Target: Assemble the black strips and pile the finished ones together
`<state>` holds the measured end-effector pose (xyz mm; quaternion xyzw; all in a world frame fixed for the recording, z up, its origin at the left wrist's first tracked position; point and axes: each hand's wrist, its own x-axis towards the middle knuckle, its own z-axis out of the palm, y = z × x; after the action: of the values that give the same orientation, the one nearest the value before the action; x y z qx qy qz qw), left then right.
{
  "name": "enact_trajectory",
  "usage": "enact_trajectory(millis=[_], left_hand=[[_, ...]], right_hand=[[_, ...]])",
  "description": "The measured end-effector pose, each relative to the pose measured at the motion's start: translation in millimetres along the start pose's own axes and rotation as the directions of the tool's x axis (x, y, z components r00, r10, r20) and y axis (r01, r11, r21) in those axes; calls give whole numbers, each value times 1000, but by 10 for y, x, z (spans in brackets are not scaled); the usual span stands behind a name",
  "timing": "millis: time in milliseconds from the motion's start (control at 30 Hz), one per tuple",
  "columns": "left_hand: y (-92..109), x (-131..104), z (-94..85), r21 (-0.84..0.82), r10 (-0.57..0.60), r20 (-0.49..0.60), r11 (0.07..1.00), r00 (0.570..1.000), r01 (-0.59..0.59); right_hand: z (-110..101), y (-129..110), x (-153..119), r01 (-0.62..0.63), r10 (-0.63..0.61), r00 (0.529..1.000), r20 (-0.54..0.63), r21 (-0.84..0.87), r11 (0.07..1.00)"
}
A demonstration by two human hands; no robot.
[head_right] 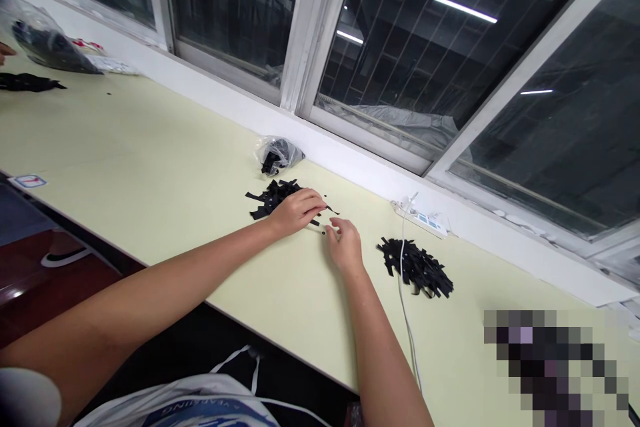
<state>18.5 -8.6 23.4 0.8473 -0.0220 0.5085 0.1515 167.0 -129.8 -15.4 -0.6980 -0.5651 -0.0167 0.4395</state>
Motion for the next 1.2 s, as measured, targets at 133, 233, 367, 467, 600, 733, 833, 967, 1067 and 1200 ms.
enact_trajectory(millis=[133, 233, 367, 467, 600, 733, 833, 967, 1067, 1200], left_hand=[[6, -2, -15, 13, 10, 38, 1000, 999, -11], [17, 1, -12, 31, 28, 39, 999, 999, -30], [8, -1, -2, 45, 67, 13, 997, 998, -67], [-14, -7, 1, 48, 77, 6, 996, 997, -77], [-48, -2, 10, 54, 87, 3, 995, 996, -87], [-75, 0, 20, 50, 72, -3, 996, 997, -72], [-98, -15, 32, 43, 44, -6, 998, 999, -44], [-109, -45, 73, 16, 42, 53, 999, 998, -43], [-80, -61, 111, -15, 38, 114, 999, 993, -37], [-35, -74, 137, -24, -4, 183, 1000, 983, 8]], right_hand=[[89, 149, 19, 32, -12, 992, 129, -158, 987], [115, 138, 45, -6, 41, 984, 174, -194, 981], [95, 97, 75, -66, 124, 971, 206, -268, 961], [77, 88, 84, -101, 171, 966, 196, -324, 941], [94, 72, 75, -110, 194, 961, 197, -372, 922], [117, 42, 45, -74, 151, 970, 192, -359, 931], [47, 56, 63, -128, 152, 982, 117, -188, 974], [-160, 100, 150, -235, 279, 946, -167, 242, 941], [-253, 50, 168, -173, 303, 927, -222, 462, 870], [-201, -106, 102, -118, 215, 968, -127, 527, 842]])
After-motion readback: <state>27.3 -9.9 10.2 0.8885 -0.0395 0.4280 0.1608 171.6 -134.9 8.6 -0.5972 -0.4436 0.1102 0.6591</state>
